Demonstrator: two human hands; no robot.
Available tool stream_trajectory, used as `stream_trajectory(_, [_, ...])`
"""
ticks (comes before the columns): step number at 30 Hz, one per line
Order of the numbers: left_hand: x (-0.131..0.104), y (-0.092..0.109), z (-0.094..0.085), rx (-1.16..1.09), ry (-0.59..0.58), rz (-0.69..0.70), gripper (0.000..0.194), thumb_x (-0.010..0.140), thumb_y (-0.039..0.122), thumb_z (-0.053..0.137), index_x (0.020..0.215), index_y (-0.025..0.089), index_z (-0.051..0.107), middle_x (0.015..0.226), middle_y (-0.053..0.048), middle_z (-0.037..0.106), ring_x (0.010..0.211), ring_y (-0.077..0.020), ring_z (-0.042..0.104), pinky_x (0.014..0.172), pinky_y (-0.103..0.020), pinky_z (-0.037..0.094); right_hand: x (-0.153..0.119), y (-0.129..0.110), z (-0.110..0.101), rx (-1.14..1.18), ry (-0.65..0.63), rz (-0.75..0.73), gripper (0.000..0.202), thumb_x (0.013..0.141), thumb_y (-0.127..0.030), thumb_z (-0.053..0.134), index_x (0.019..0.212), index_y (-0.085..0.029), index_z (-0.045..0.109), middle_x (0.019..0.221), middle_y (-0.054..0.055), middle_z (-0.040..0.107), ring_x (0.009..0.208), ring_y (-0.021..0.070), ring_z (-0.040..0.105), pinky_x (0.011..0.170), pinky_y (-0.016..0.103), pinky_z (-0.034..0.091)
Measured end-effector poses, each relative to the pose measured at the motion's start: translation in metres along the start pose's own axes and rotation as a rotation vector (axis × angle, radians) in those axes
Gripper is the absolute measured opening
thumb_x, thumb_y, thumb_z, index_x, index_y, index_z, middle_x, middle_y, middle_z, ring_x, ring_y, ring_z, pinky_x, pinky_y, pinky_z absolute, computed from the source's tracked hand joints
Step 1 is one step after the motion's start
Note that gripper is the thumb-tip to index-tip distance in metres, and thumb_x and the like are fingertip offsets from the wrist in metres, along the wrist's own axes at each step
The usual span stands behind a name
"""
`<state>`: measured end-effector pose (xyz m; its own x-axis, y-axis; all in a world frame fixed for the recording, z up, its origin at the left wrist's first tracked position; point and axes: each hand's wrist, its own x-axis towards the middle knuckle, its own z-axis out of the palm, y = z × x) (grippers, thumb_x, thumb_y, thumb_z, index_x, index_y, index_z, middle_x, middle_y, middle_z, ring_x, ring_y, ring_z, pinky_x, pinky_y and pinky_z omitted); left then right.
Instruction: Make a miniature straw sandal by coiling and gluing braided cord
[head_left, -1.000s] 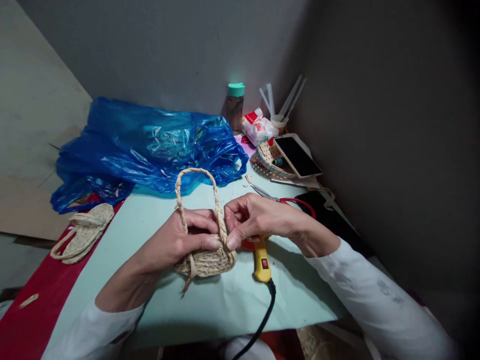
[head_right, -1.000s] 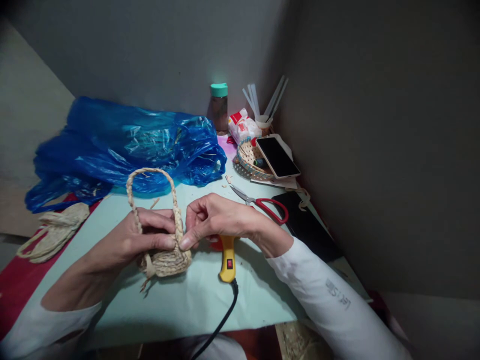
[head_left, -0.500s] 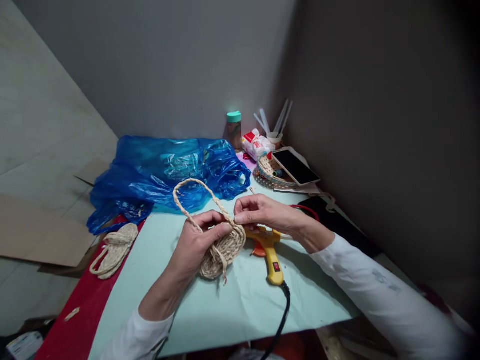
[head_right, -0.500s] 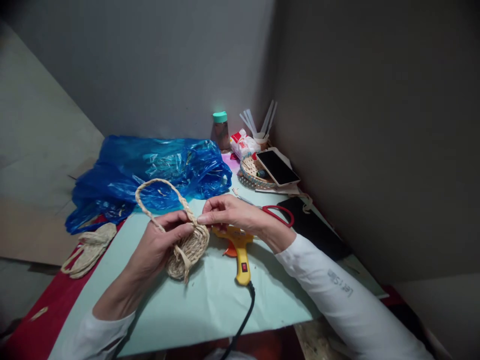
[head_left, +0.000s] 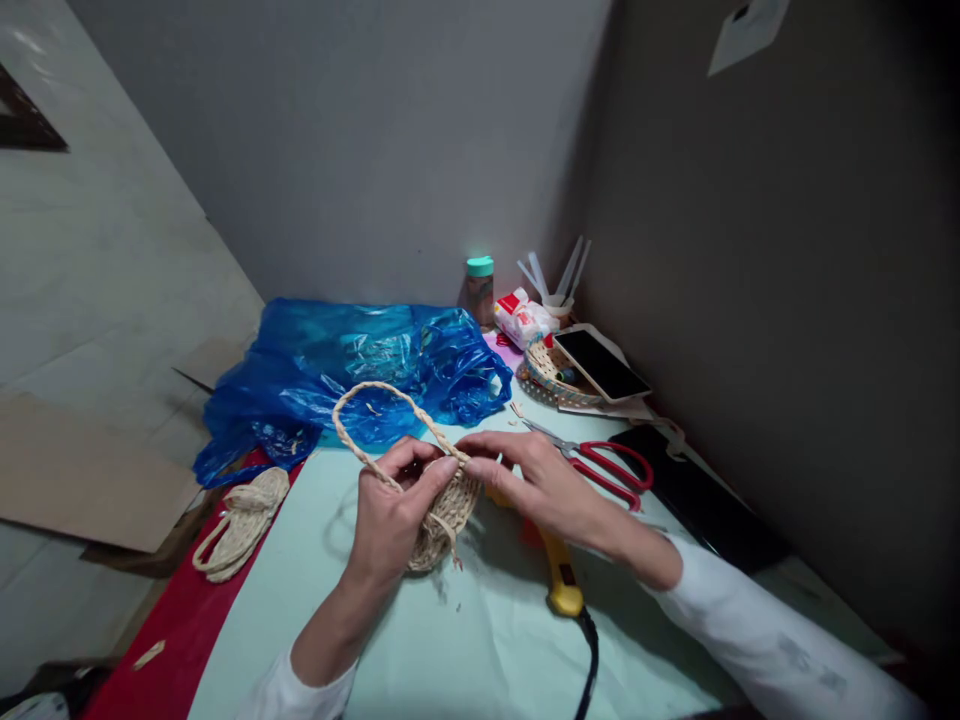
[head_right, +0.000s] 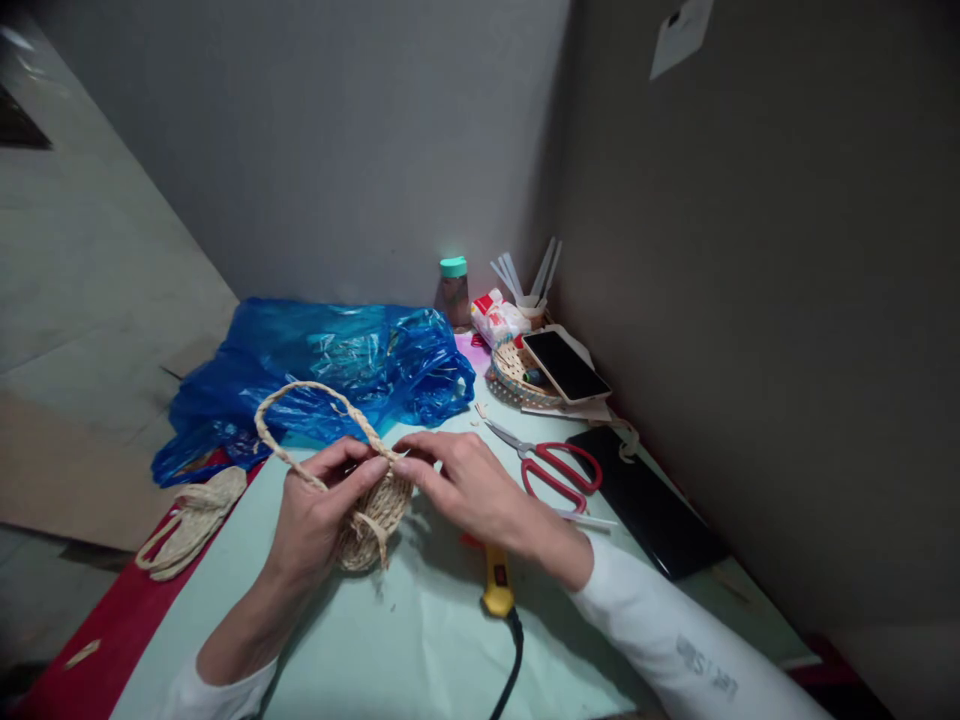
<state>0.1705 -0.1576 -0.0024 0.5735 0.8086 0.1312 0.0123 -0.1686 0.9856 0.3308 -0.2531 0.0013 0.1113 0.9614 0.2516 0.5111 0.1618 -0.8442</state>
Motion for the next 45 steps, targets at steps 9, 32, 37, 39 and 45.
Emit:
stream_trajectory(9, [-0.008, -0.003, 0.007, 0.269, 0.126, 0.239, 0.019, 0.083, 0.025, 0.068, 0.066, 0.02, 0.063, 0.067, 0.001, 0.056, 0.068, -0.0169, 0.052, 0.066, -0.028, 0.041, -0.01, 0.013, 0.035, -0.313, 0.099, -0.117, 0.035, 0.104, -0.03, 0.03, 0.111, -0.015, 0.061, 0.082, 0.01, 0.062, 0.073, 0.0213, 0.049, 0.068, 0.032, 0.035])
stream_trajectory(32, [0.013, -0.013, 0.006, -0.498, 0.053, -0.198, 0.035, 0.064, 0.037, 0.086, 0.07, 0.015, 0.06, 0.062, 0.002, 0.062, 0.054, -0.0097, 0.053, 0.055, -0.022, 0.045, -0.004, 0.006, 0.017, 0.108, -0.076, 0.055, 0.03, 0.102, -0.043, 0.049, 0.108, -0.017, 0.063, 0.081, -0.001, 0.061, 0.076, 0.0148, 0.054, 0.072, 0.025, 0.039])
stream_trajectory(37, [0.012, -0.015, 0.009, -0.567, 0.074, -0.202, 0.034, 0.063, 0.034, 0.089, 0.069, 0.015, 0.062, 0.061, 0.002, 0.063, 0.055, -0.0078, 0.054, 0.055, -0.018, 0.045, -0.007, 0.008, 0.028, 0.104, -0.022, 0.103, 0.036, 0.102, -0.04, 0.045, 0.079, -0.016, 0.057, 0.071, -0.001, 0.056, 0.067, 0.0129, 0.046, 0.067, 0.026, 0.034])
stream_trajectory(39, [0.011, -0.016, 0.011, -0.581, 0.07, -0.211, 0.033, 0.063, 0.032, 0.089, 0.068, 0.015, 0.062, 0.061, 0.003, 0.063, 0.055, -0.0074, 0.054, 0.055, -0.017, 0.044, -0.009, 0.009, 0.031, 0.127, -0.006, 0.115, 0.037, 0.101, -0.042, 0.046, 0.077, -0.016, 0.056, 0.07, -0.001, 0.055, 0.066, 0.013, 0.045, 0.067, 0.026, 0.033])
stream_trajectory(45, [0.019, -0.013, 0.004, -0.644, -0.027, -0.281, 0.038, 0.063, 0.041, 0.09, 0.074, 0.012, 0.068, 0.066, -0.003, 0.066, 0.057, -0.0127, 0.059, 0.055, -0.023, 0.05, -0.005, 0.014, 0.027, 0.325, -0.025, 0.146, 0.042, 0.096, -0.052, 0.052, 0.079, -0.015, 0.061, 0.075, 0.002, 0.06, 0.071, 0.0149, 0.053, 0.069, 0.026, 0.041])
